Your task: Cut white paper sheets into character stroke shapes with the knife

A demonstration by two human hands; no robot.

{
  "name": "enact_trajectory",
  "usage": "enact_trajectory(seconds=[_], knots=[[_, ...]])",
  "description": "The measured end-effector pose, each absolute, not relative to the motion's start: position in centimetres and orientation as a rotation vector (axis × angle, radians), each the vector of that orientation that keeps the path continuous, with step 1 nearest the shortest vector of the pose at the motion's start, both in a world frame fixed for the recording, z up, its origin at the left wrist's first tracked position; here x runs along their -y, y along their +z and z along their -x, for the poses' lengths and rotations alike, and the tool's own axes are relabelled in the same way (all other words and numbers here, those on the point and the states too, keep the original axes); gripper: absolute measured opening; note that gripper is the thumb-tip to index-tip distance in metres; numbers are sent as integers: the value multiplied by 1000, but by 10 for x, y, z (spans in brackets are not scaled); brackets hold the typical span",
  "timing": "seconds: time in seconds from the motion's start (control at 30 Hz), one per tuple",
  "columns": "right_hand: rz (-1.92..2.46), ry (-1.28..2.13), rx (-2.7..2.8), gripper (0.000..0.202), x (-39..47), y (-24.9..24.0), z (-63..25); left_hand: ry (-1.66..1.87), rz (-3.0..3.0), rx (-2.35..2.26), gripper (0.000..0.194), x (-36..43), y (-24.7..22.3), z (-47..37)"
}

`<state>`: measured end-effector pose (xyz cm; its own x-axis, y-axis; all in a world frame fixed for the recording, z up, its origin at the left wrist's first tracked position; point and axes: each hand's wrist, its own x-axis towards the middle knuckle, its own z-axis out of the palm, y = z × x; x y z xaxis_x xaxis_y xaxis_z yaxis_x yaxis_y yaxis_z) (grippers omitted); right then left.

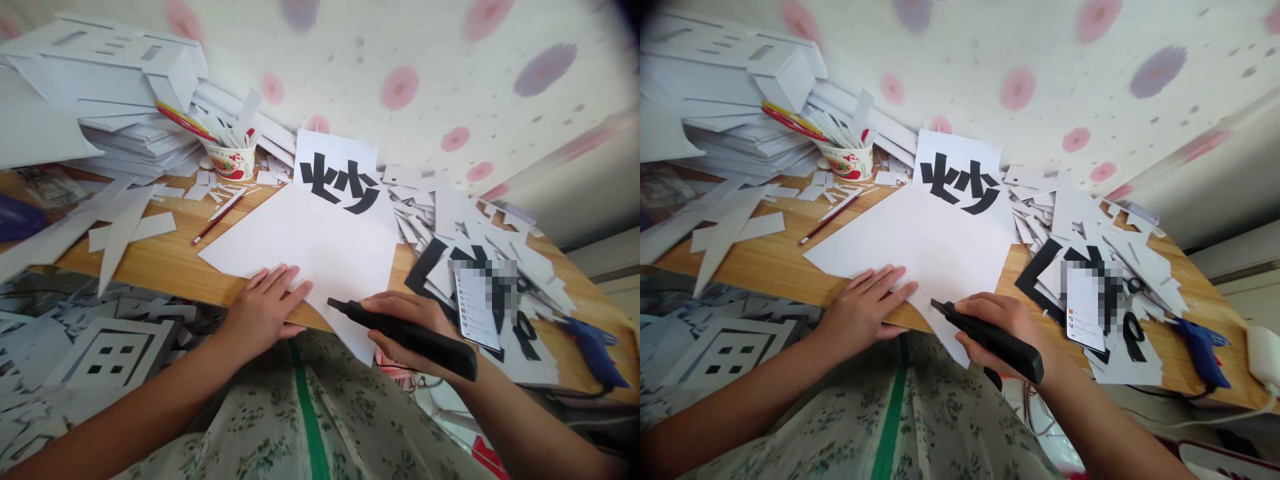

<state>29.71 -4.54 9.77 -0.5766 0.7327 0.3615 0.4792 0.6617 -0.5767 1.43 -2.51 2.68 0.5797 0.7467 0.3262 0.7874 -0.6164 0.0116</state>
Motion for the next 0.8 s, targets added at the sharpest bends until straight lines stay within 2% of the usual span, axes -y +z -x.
enact_trajectory(seconds=[0.27, 0.8], knots=[[955, 375, 2287, 28, 59, 100, -284, -440, 2663, 1301, 70, 25, 27, -14], [1123, 298, 2172, 33, 102, 99, -276, -397, 2679, 1347, 68, 25, 27, -14]])
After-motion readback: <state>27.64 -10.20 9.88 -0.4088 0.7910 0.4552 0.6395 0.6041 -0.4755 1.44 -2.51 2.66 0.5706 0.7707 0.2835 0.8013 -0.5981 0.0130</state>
